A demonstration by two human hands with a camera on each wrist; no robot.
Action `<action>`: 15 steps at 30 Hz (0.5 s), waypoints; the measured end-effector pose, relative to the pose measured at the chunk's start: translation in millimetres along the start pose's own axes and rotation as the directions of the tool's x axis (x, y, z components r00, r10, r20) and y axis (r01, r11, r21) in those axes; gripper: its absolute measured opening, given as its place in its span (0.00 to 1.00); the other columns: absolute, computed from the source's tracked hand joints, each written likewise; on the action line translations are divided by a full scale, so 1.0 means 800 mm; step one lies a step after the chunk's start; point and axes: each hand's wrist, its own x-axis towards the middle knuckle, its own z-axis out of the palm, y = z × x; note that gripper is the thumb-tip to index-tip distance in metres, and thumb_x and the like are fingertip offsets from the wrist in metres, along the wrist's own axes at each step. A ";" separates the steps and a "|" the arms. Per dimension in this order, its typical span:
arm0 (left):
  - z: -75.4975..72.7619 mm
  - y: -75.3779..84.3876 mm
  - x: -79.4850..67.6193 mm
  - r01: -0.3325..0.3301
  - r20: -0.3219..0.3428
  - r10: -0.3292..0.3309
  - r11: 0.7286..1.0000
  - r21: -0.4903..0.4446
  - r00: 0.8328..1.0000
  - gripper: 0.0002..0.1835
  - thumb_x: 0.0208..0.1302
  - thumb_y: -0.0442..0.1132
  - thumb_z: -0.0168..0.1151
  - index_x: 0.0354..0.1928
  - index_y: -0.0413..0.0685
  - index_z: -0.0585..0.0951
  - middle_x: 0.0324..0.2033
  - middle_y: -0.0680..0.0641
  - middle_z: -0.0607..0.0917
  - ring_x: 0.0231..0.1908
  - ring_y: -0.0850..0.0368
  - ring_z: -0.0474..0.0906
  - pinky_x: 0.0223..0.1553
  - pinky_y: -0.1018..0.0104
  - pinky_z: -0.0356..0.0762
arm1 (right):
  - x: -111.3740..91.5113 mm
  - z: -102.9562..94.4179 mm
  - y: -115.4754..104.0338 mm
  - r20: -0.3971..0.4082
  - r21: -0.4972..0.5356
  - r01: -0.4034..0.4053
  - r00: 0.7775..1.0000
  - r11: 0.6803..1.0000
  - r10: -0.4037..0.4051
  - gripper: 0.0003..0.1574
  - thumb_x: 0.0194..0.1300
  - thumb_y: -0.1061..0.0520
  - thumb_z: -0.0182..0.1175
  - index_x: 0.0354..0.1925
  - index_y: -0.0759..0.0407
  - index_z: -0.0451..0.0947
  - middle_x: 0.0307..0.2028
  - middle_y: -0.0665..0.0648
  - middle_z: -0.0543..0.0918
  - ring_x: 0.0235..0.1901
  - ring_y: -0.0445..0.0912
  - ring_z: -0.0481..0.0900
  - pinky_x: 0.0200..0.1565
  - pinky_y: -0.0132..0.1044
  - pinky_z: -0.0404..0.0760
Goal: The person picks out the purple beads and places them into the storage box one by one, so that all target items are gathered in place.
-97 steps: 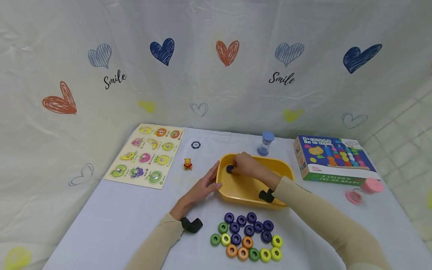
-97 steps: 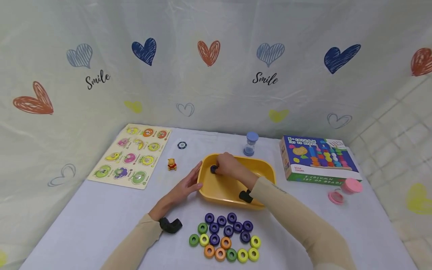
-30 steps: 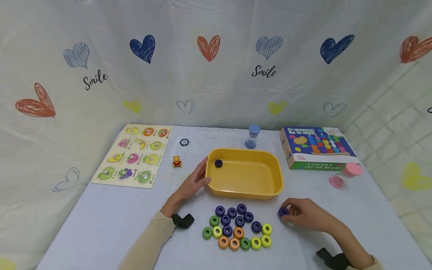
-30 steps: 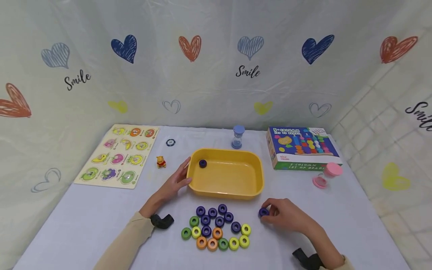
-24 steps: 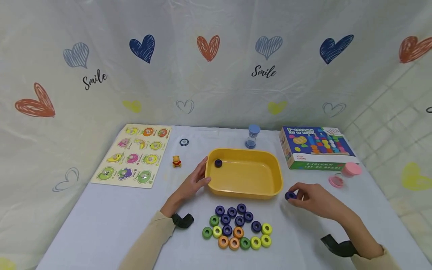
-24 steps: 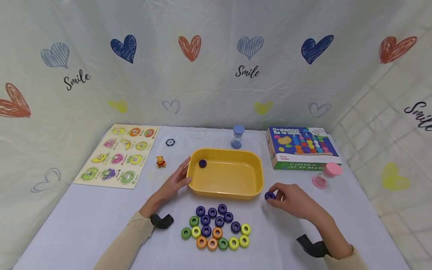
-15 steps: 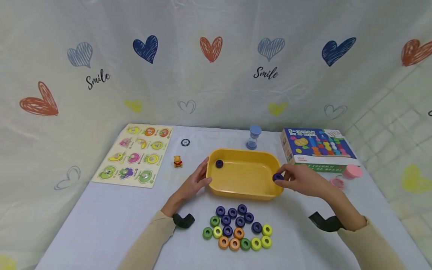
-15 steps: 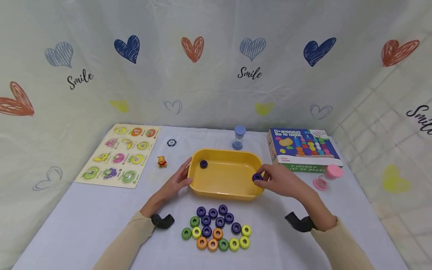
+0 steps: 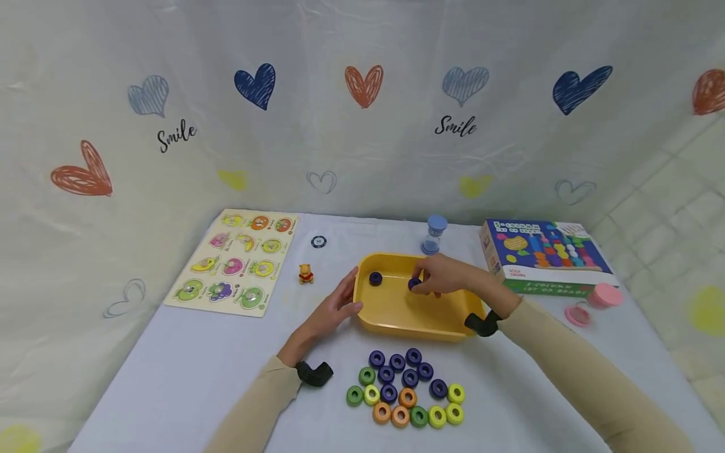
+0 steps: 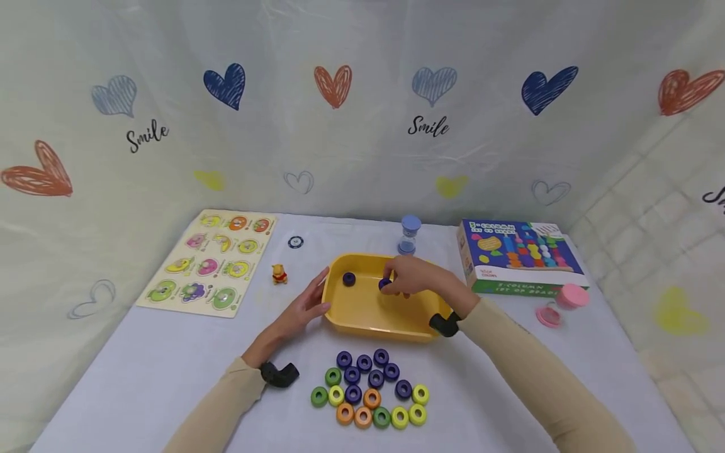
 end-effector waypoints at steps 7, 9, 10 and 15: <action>0.003 0.001 0.000 -0.021 0.002 0.021 1.000 0.012 1.000 0.38 0.66 0.36 0.50 0.70 0.48 0.41 0.68 0.42 0.49 0.65 0.46 0.53 0.62 0.54 0.55 | 0.048 0.017 -0.008 0.085 -0.064 -0.019 0.996 0.998 0.025 0.16 0.57 0.52 0.61 0.42 0.59 0.76 0.24 0.54 0.77 0.20 0.45 0.75 0.23 0.32 0.75; 0.002 0.002 -0.001 -0.008 0.004 0.008 1.000 0.017 1.000 0.38 0.66 0.37 0.50 0.70 0.49 0.41 0.68 0.42 0.49 0.65 0.46 0.52 0.62 0.55 0.54 | 0.056 0.021 -0.011 0.091 -0.080 -0.010 0.996 0.997 0.017 0.16 0.57 0.51 0.62 0.42 0.57 0.77 0.25 0.53 0.77 0.22 0.44 0.74 0.24 0.32 0.75; 0.002 0.002 -0.001 0.000 0.004 0.000 1.000 0.016 1.000 0.38 0.66 0.38 0.50 0.70 0.50 0.41 0.68 0.43 0.49 0.65 0.47 0.52 0.62 0.56 0.54 | 0.059 0.023 -0.013 0.091 -0.091 0.005 0.996 0.996 0.003 0.16 0.57 0.50 0.62 0.42 0.57 0.77 0.25 0.52 0.76 0.22 0.44 0.74 0.25 0.32 0.74; -0.002 0.003 -0.001 0.021 0.003 -0.021 1.000 0.016 1.000 0.37 0.66 0.39 0.49 0.70 0.51 0.41 0.68 0.45 0.48 0.65 0.49 0.51 0.62 0.57 0.54 | 0.072 0.030 -0.022 0.072 -0.082 0.055 0.996 0.995 -0.049 0.16 0.55 0.51 0.64 0.40 0.59 0.78 0.25 0.52 0.78 0.23 0.43 0.74 0.27 0.31 0.75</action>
